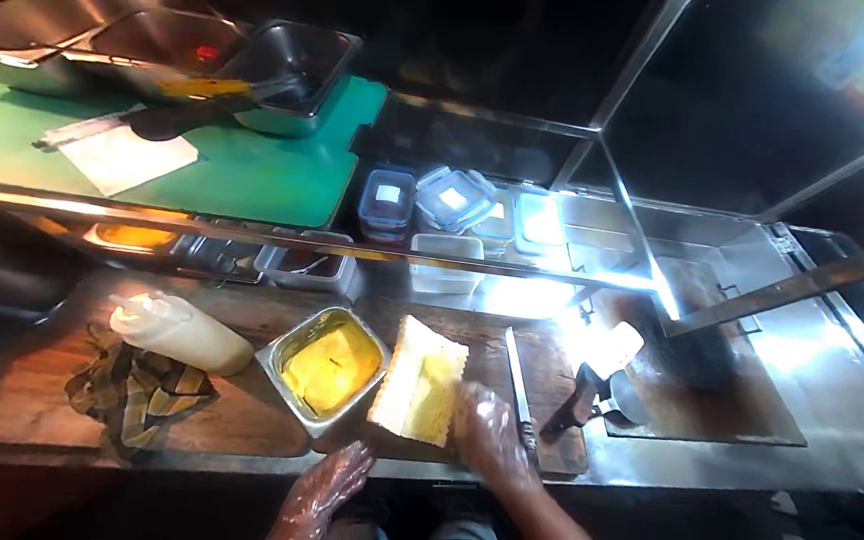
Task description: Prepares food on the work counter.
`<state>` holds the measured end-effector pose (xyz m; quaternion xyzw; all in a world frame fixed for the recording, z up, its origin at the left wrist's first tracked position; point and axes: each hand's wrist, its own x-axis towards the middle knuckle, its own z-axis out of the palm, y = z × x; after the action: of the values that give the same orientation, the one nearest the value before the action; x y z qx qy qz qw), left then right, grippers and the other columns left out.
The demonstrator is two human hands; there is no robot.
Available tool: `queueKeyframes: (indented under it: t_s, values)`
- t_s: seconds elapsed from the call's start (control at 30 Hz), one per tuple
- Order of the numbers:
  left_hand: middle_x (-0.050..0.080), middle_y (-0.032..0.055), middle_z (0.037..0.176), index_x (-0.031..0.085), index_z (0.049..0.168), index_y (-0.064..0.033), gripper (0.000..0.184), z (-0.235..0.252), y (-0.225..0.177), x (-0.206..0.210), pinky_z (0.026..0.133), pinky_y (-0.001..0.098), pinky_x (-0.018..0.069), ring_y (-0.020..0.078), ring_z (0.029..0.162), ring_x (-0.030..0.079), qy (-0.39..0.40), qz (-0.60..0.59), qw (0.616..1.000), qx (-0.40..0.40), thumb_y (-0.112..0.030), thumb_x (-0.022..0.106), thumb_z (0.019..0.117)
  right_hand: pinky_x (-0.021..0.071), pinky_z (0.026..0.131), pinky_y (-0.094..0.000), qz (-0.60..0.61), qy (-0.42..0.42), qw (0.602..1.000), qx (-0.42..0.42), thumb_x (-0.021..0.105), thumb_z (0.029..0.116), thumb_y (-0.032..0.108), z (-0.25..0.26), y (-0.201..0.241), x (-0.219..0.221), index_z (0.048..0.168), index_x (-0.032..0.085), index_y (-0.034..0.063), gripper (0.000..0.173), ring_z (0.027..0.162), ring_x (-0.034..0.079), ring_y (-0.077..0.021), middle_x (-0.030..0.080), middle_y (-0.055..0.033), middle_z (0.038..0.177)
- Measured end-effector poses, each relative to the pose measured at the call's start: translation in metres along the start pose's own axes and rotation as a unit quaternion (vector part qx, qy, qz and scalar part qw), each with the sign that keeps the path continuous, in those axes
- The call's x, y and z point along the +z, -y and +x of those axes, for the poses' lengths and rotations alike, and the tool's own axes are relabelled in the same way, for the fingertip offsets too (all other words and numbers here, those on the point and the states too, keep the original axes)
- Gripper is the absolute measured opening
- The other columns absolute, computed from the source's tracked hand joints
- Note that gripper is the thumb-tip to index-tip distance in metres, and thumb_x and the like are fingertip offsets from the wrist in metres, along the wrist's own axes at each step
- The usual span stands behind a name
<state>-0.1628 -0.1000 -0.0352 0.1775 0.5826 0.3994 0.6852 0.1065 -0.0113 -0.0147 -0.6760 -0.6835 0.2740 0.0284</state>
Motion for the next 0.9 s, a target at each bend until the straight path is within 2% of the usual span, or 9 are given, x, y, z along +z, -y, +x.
queueKeyframes:
  t_s: [0.1, 0.27, 0.37, 0.43, 0.5, 0.6, 0.63, 0.7, 0.9]
  values:
    - [0.066, 0.0183, 0.134, 0.056, 0.138, 0.0033, 0.043, -0.008, -0.002, -0.016, 0.106, 0.0450, 0.0525, 0.0304, 0.124, 0.064, 0.027, 0.036, 0.999, 0.012, -0.025, 0.045, 0.1081, 0.0577, 0.092, -0.0521, 0.045, 0.039, 0.998, 0.020, 0.055, 0.0985, 0.023, -0.029, 0.014, -0.007, 0.128, 0.070, 0.0200, 0.034, 0.107, 0.071, -0.0272, 0.073, -0.0079, 0.119]
    - [0.066, 0.0175, 0.134, 0.057, 0.138, 0.0021, 0.042, -0.009, 0.008, -0.042, 0.105, 0.0456, 0.0529, 0.0304, 0.123, 0.065, 0.030, 0.089, 0.996, 0.003, -0.026, 0.046, 0.1083, 0.0522, 0.105, -0.0484, 0.007, 0.016, 1.000, 0.016, 0.049, 0.1034, 0.026, 0.032, -0.008, -0.011, 0.140, 0.063, 0.0206, 0.040, 0.122, 0.065, -0.0261, 0.068, -0.0084, 0.131]
    - [0.067, 0.0174, 0.133, 0.059, 0.137, 0.0017, 0.042, -0.009, 0.000, -0.053, 0.104, 0.0462, 0.0535, 0.0304, 0.121, 0.066, 0.049, 0.119, 0.991, 0.022, -0.027, 0.046, 0.1088, 0.0576, 0.092, -0.0438, 0.163, 0.109, 0.980, 0.036, 0.061, 0.0946, 0.022, 0.005, 0.005, -0.015, 0.127, 0.068, 0.0157, 0.033, 0.104, 0.069, -0.0187, 0.072, -0.0051, 0.115]
    - [0.066, 0.0178, 0.133, 0.058, 0.136, 0.0022, 0.044, -0.007, 0.003, -0.061, 0.104, 0.0460, 0.0538, 0.0302, 0.120, 0.066, 0.044, 0.124, 0.991, 0.011, -0.029, 0.046, 0.1086, 0.0593, 0.075, -0.0370, 0.398, 0.126, 0.900, 0.129, 0.062, 0.0980, 0.013, 0.023, 0.002, -0.016, 0.122, 0.066, 0.0015, 0.026, 0.080, 0.069, -0.0171, 0.071, -0.0091, 0.093]
    - [0.066, 0.0179, 0.133, 0.059, 0.135, 0.0021, 0.045, -0.005, 0.005, -0.065, 0.104, 0.0457, 0.0542, 0.0301, 0.120, 0.066, 0.044, 0.139, 0.989, 0.009, -0.031, 0.048, 0.1078, 0.0545, 0.067, -0.0325, 0.474, 0.057, 0.850, 0.222, 0.063, 0.0972, 0.009, 0.051, -0.009, -0.015, 0.116, 0.065, -0.0002, 0.021, 0.072, 0.063, -0.0147, 0.067, -0.0081, 0.086]
    - [0.068, 0.0179, 0.130, 0.062, 0.133, 0.0025, 0.044, -0.007, -0.006, -0.067, 0.102, 0.0462, 0.0555, 0.0303, 0.117, 0.068, 0.033, 0.156, 0.987, 0.031, -0.031, 0.054, 0.1054, 0.0566, 0.094, -0.0418, 0.120, 0.000, 0.983, 0.141, 0.054, 0.1019, 0.027, 0.026, -0.003, -0.023, 0.127, 0.068, 0.0144, 0.031, 0.106, 0.069, -0.0186, 0.072, -0.0060, 0.116]
    - [0.068, 0.0185, 0.130, 0.060, 0.134, 0.0033, 0.044, -0.009, -0.006, -0.071, 0.102, 0.0467, 0.0557, 0.0308, 0.117, 0.068, 0.030, 0.152, 0.987, 0.037, -0.030, 0.054, 0.1055, 0.0579, 0.093, -0.0475, 0.019, -0.015, 0.996, 0.086, 0.054, 0.1001, 0.029, 0.002, 0.000, -0.018, 0.127, 0.068, 0.0166, 0.033, 0.108, 0.070, -0.0235, 0.072, -0.0074, 0.117]
    - [0.066, 0.0198, 0.132, 0.058, 0.136, 0.0041, 0.045, -0.008, -0.002, -0.082, 0.102, 0.0474, 0.0554, 0.0321, 0.118, 0.067, 0.030, 0.149, 0.988, 0.031, -0.029, 0.053, 0.1057, 0.0575, 0.092, -0.0516, -0.026, -0.026, 0.999, 0.038, 0.056, 0.0997, 0.031, -0.029, 0.006, -0.015, 0.128, 0.068, 0.0161, 0.035, 0.107, 0.070, -0.0288, 0.072, -0.0107, 0.116]
    - [0.068, 0.0175, 0.130, 0.063, 0.131, 0.0031, 0.042, -0.008, 0.002, -0.089, 0.104, 0.0444, 0.0553, 0.0277, 0.117, 0.068, 0.057, 0.234, 0.970, 0.022, -0.028, 0.060, 0.1034, 0.0529, 0.102, -0.0502, -0.011, -0.011, 0.998, 0.060, 0.049, 0.1025, 0.028, 0.011, -0.005, -0.011, 0.138, 0.064, 0.0186, 0.040, 0.119, 0.066, -0.0276, 0.070, -0.0108, 0.127]
